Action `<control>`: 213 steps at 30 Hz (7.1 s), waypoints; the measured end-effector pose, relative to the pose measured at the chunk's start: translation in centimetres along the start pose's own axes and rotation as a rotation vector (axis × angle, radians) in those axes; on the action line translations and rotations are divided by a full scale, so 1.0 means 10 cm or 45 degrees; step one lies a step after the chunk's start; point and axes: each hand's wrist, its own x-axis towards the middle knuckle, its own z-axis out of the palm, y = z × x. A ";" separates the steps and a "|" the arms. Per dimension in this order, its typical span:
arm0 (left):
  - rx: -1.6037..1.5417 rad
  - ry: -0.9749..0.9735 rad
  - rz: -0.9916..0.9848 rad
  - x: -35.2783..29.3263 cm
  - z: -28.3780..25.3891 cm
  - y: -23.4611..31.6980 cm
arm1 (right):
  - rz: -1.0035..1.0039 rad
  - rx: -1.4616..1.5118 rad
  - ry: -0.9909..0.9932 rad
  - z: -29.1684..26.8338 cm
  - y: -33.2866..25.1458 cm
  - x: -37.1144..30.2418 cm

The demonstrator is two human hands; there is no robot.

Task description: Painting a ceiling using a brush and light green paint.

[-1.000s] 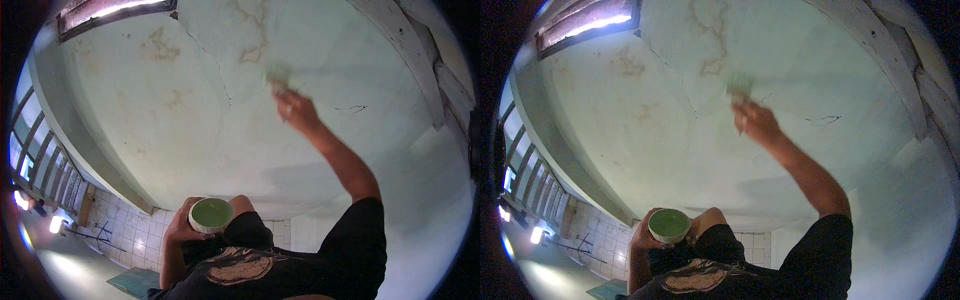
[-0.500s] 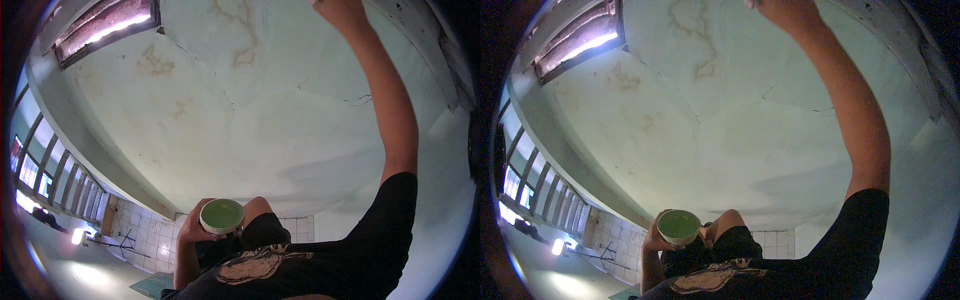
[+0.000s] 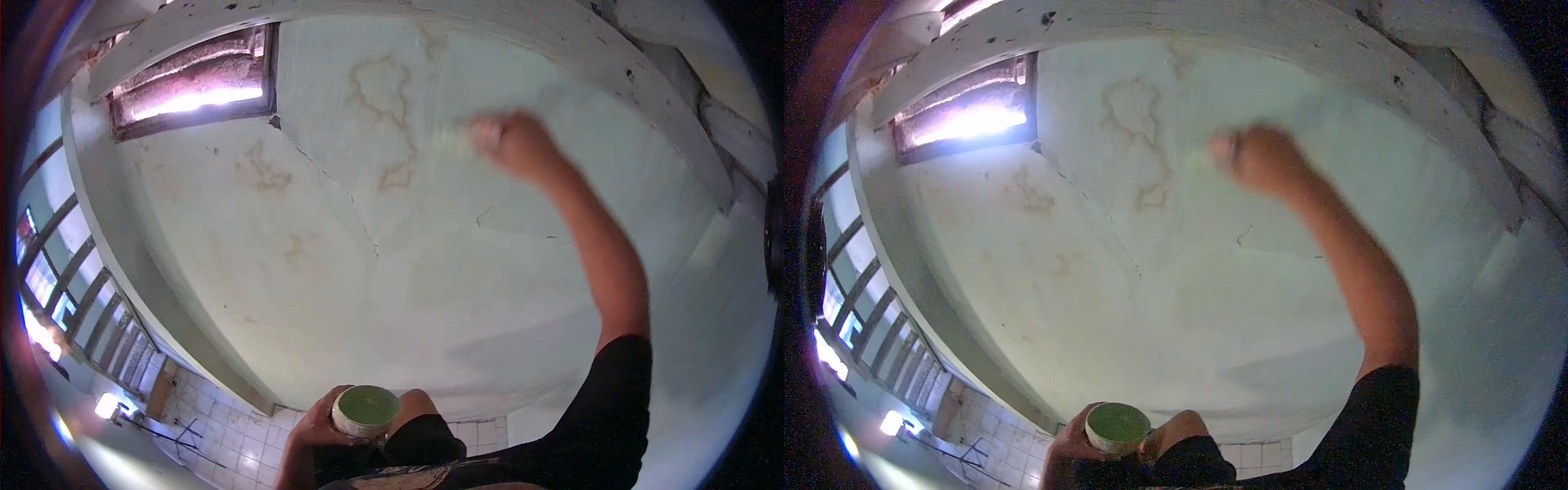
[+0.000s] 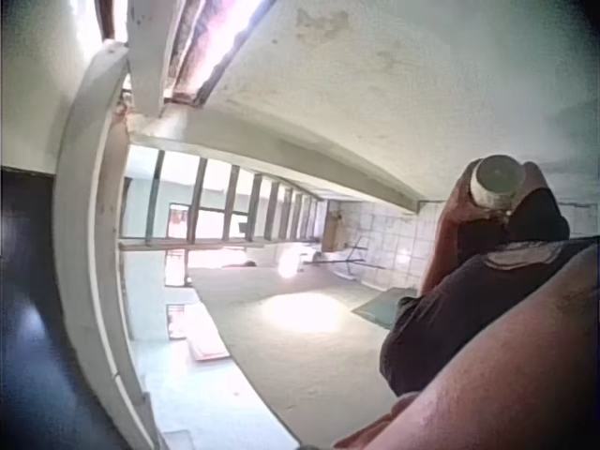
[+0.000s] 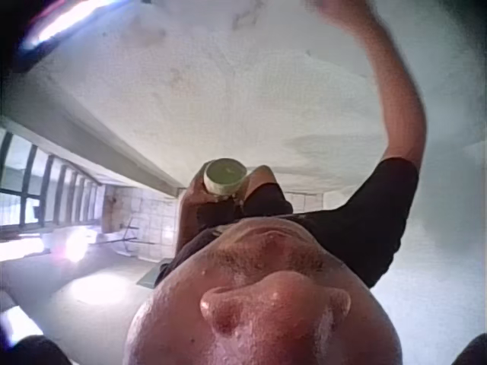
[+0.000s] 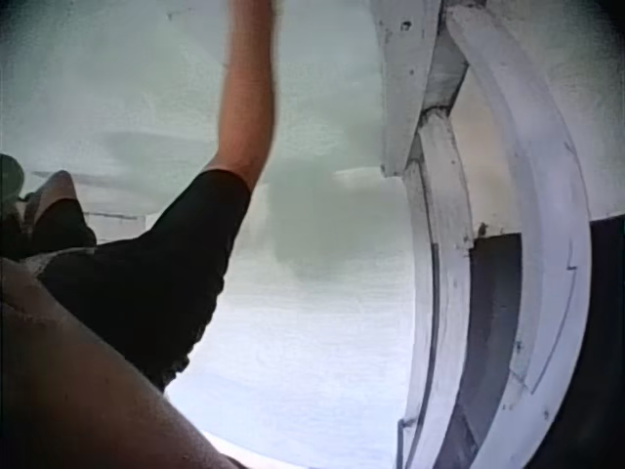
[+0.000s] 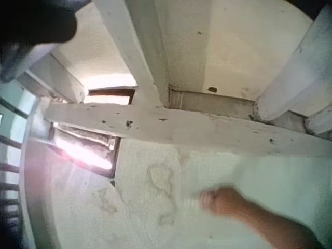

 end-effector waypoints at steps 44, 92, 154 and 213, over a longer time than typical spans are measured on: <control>0.168 0.063 0.059 0.00 -0.27 -0.17 | -0.326 0.255 -0.015 0.68 -0.15 -1.36; 0.046 0.160 0.178 -0.81 -0.43 -0.20 | -0.186 0.386 0.073 1.26 -1.44 -1.37; -0.500 0.585 -0.410 -0.77 0.12 -1.35 | 2.394 3.111 0.044 2.28 -3.89 -3.89; 0.712 0.441 0.632 0.08 -0.45 -0.78 | -0.162 1.501 -0.334 0.63 -2.96 -1.76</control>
